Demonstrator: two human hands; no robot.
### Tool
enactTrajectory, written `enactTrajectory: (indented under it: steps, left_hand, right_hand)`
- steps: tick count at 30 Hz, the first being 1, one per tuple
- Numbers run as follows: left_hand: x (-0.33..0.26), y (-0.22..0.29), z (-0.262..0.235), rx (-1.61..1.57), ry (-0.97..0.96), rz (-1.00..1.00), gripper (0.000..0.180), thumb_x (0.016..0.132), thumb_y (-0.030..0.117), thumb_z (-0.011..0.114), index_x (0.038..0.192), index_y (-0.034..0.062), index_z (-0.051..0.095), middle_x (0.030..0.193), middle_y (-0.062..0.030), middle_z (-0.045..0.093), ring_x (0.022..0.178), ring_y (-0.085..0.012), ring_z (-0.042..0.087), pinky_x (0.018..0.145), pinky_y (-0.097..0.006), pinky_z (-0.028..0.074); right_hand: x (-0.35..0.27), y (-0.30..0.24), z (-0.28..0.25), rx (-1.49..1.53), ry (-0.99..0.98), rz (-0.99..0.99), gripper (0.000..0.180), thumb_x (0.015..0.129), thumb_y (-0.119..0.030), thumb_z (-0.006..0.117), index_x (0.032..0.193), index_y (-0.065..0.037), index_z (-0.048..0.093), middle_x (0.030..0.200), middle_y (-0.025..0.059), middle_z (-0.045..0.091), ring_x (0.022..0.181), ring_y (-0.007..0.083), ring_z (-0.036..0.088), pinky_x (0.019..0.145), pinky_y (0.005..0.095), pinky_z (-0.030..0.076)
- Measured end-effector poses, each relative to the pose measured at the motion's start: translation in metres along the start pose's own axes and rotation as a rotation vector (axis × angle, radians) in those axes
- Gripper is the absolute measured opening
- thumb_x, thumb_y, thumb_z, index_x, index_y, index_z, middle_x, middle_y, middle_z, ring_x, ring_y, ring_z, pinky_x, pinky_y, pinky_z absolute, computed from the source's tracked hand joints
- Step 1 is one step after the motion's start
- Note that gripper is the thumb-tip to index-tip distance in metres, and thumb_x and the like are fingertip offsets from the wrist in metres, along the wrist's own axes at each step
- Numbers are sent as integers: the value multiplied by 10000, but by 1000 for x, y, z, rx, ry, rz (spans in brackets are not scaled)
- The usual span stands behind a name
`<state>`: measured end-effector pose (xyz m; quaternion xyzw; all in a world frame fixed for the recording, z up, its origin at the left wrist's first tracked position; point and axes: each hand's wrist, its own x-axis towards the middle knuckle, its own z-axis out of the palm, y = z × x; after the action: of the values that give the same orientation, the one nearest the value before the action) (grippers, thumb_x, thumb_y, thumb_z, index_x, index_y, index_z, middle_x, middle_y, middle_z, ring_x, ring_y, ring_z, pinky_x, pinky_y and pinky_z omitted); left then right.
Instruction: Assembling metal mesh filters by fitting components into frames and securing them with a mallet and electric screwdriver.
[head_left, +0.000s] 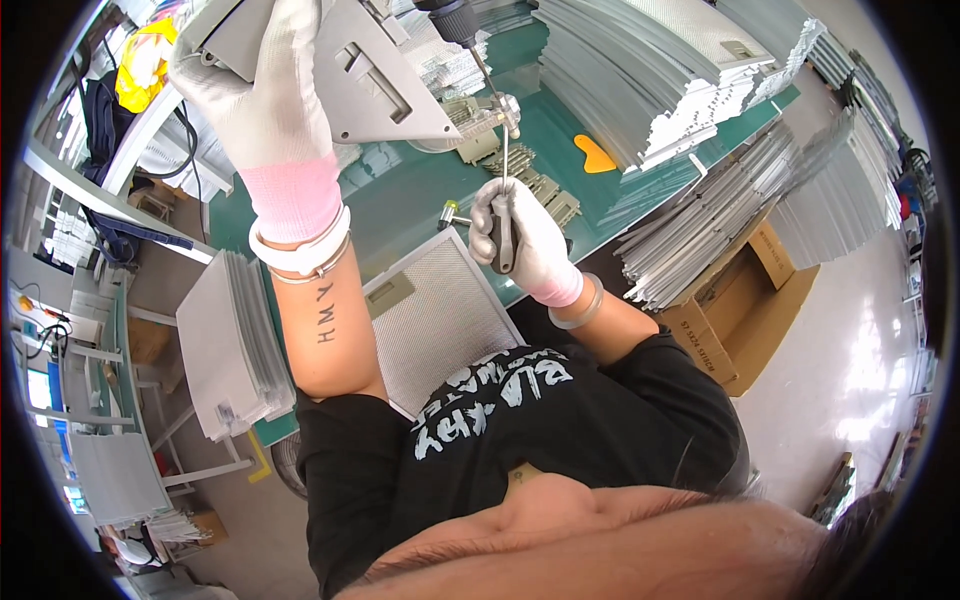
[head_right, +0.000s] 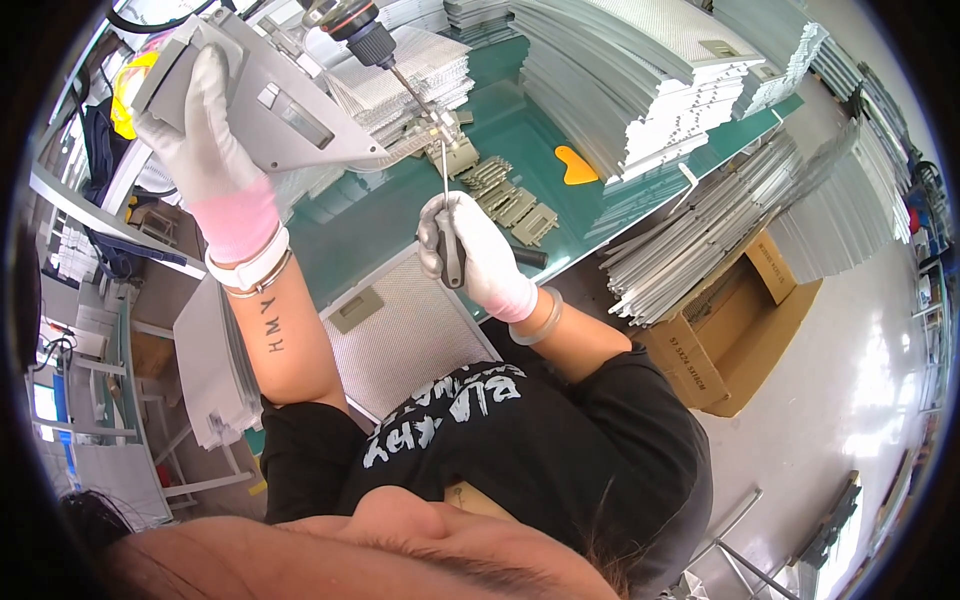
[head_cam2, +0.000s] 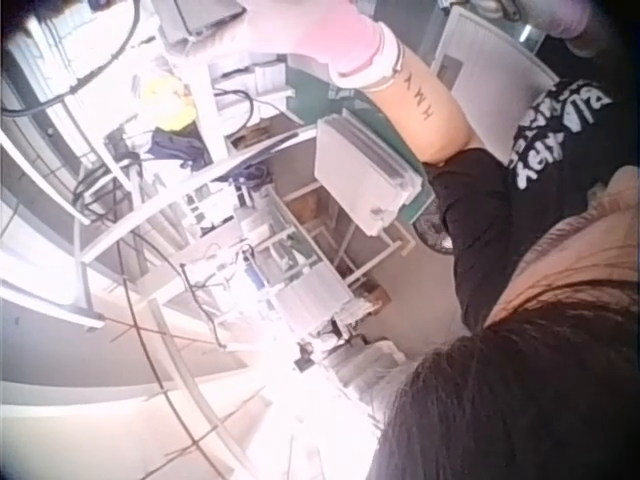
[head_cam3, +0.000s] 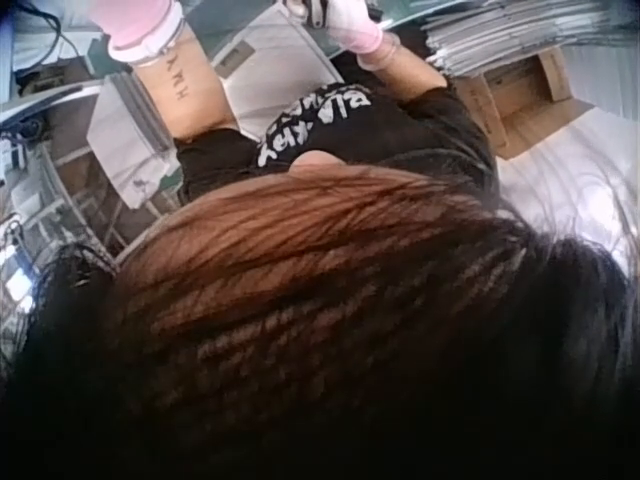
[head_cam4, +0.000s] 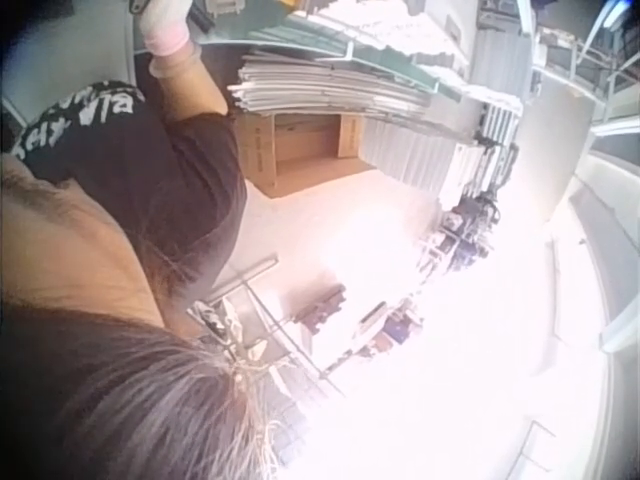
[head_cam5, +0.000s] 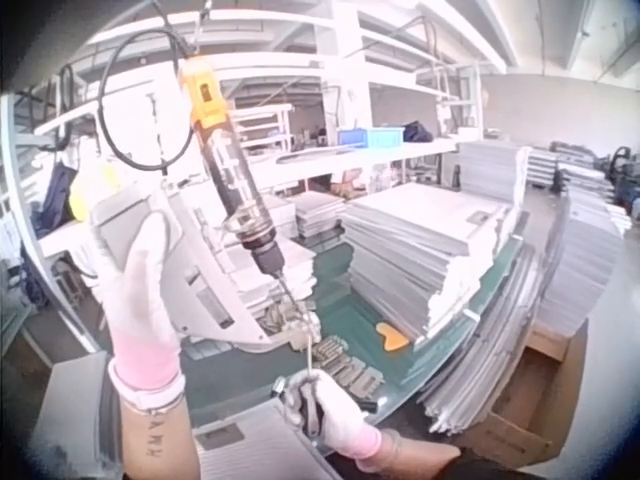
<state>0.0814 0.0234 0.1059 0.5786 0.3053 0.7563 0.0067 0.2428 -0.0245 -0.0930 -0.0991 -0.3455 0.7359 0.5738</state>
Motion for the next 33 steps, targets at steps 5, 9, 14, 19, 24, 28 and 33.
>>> enactTrajectory:
  steps: [5, 9, 14, 19, 24, 28, 33]
  left_hand:
    - [10, -27, -37, 854, -287, 648, 370, 958, 73, 598, 1324, 24, 620, 1319, -131, 520, 1270, -252, 505, 1115, -350, 370]
    - [12, -24, -43, 805, -293, 603, 411, 956, 30, 523, 1353, 76, 620, 1371, -151, 492, 1310, -291, 476, 1155, -361, 342]
    - [11, -33, -40, 519, -242, 331, 452, 944, 12, 491, 1379, 79, 595, 1370, -148, 532, 1322, -306, 461, 1174, -375, 323]
    - [11, -25, -41, 823, -277, 675, 475, 922, 29, 512, 1392, 56, 576, 1364, -115, 586, 1332, -304, 457, 1188, -406, 298]
    - [16, -32, -47, 883, -320, 702, 490, 911, 33, 515, 1397, 60, 572, 1361, -100, 601, 1346, -312, 450, 1209, -419, 246]
    - [13, -34, -45, 802, -286, 645, 487, 916, 29, 512, 1401, 40, 562, 1354, -95, 611, 1343, -308, 469, 1216, -433, 225]
    - [11, -33, -37, 490, -278, 380, 424, 964, 13, 510, 1374, 70, 600, 1406, -121, 519, 1340, -286, 479, 1197, -397, 305]
  right_hand:
    - [3, -11, -4, -71, -14, -28, 259, 1069, -291, 433, 1128, -49, 506, 876, 74, 529, 660, 176, 492, 621, 326, 418]
    - [1, -19, -12, -1309, -172, -534, 211, 987, -102, 441, 1013, 27, 606, 850, 117, 606, 737, 173, 616, 715, 313, 512]
    - [-10, -17, -9, -794, 39, -93, 207, 1015, -108, 395, 1082, -2, 559, 799, 48, 563, 622, 112, 514, 581, 248, 418]
    - [-5, -21, -4, -521, 106, 14, 206, 1024, -128, 382, 1095, -22, 543, 776, 33, 530, 606, 103, 486, 552, 241, 399]
    - [-5, -20, 6, -299, 81, 30, 213, 1034, -145, 372, 1097, -20, 532, 762, 30, 516, 597, 102, 473, 545, 241, 404]
    - [-7, -17, 13, -91, 39, 21, 202, 1038, -153, 385, 1094, -31, 535, 767, 44, 521, 605, 122, 485, 553, 254, 411]
    - [-3, -21, -11, -539, 61, 84, 192, 1030, -144, 430, 1081, -21, 569, 770, 59, 560, 661, 143, 539, 603, 282, 454]
